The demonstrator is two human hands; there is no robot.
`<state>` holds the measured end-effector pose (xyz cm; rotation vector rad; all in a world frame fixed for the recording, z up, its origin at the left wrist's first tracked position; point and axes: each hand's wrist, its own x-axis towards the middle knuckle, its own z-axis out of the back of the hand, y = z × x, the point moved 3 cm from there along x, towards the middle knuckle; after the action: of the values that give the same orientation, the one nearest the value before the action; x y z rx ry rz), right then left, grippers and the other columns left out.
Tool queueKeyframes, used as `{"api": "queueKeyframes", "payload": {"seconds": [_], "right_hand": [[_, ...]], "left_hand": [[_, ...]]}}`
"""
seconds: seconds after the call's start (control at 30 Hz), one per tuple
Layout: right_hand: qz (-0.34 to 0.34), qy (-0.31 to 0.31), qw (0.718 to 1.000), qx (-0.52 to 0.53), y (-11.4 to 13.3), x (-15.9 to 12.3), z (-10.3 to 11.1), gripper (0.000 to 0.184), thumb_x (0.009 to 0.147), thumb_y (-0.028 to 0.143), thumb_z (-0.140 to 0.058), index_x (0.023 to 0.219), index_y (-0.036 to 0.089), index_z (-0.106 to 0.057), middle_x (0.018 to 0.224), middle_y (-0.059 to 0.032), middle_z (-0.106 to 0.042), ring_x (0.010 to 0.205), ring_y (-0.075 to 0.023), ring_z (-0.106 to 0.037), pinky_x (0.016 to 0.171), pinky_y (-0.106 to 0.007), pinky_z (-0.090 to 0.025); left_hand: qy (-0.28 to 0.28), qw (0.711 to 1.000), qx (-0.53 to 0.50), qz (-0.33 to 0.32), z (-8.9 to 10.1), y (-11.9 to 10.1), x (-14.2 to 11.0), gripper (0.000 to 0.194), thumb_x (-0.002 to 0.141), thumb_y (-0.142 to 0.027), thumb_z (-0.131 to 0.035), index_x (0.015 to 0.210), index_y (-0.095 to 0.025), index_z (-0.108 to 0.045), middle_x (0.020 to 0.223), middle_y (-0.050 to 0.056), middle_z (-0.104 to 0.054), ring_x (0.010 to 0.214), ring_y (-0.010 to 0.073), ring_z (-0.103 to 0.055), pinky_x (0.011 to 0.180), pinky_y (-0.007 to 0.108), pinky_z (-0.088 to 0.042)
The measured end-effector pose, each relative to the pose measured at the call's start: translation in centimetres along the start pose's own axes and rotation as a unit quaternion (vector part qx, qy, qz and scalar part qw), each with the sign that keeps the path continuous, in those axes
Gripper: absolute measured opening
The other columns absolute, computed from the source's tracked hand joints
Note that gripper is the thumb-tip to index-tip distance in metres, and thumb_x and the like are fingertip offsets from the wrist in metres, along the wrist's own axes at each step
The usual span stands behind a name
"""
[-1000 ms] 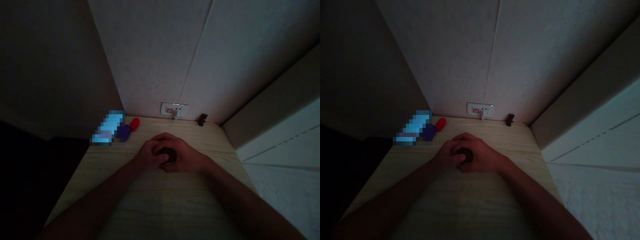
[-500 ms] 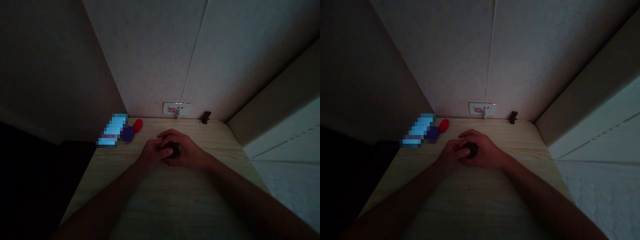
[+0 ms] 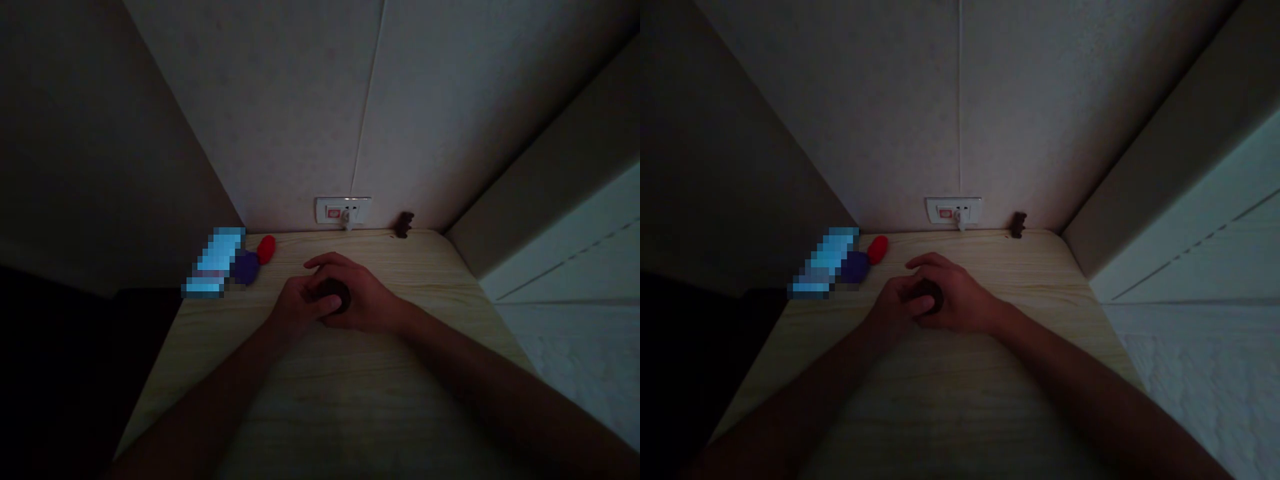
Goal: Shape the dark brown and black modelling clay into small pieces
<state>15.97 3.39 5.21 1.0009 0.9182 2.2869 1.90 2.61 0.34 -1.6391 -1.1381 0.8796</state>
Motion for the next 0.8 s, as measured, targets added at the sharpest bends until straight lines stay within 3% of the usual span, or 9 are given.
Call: {"api": "queueKeyframes", "payload": {"seconds": [0.2,0.6,0.8], "right_hand": [[0.011,-0.048,0.998,0.024,-0.2,-0.2,-0.4,0.019,0.075,0.015,-0.078,0.091,0.019,-0.068,0.118,-0.0123,-0.071,0.106,-0.0246,-0.071,0.091,-0.039,-0.057],[0.011,-0.099,0.995,-0.001,-0.3,-0.3,-0.2,0.019,0.079,0.022,-0.081,0.091,0.021,-0.066,0.105,-0.0085,-0.074,0.096,-0.0221,-0.072,0.086,-0.036,-0.056],[-0.006,-0.060,0.998,-0.016,0.4,-0.3,0.6,0.049,0.073,0.020,-0.083,0.119,0.020,-0.064,0.115,-0.0092,-0.070,0.102,-0.0226,-0.070,0.090,-0.037,-0.057]], "left_hand": [[0.009,0.999,0.043,-0.018,0.2,0.3,0.1,0.033,0.062,-0.039,-0.090,0.076,-0.013,-0.076,0.071,0.001,-0.069,0.067,0.0160,-0.061,0.065,0.027,-0.047],[0.005,0.999,-0.041,-0.003,-0.1,0.5,0.1,0.029,0.064,-0.038,-0.093,0.077,-0.014,-0.082,0.073,0.002,-0.075,0.068,0.0137,-0.065,0.069,0.025,-0.049],[0.004,0.992,-0.123,0.022,-0.4,0.3,0.1,0.027,0.067,-0.030,-0.093,0.088,-0.014,-0.084,0.084,0.007,-0.080,0.073,0.0174,-0.073,0.073,0.028,-0.056]]}}
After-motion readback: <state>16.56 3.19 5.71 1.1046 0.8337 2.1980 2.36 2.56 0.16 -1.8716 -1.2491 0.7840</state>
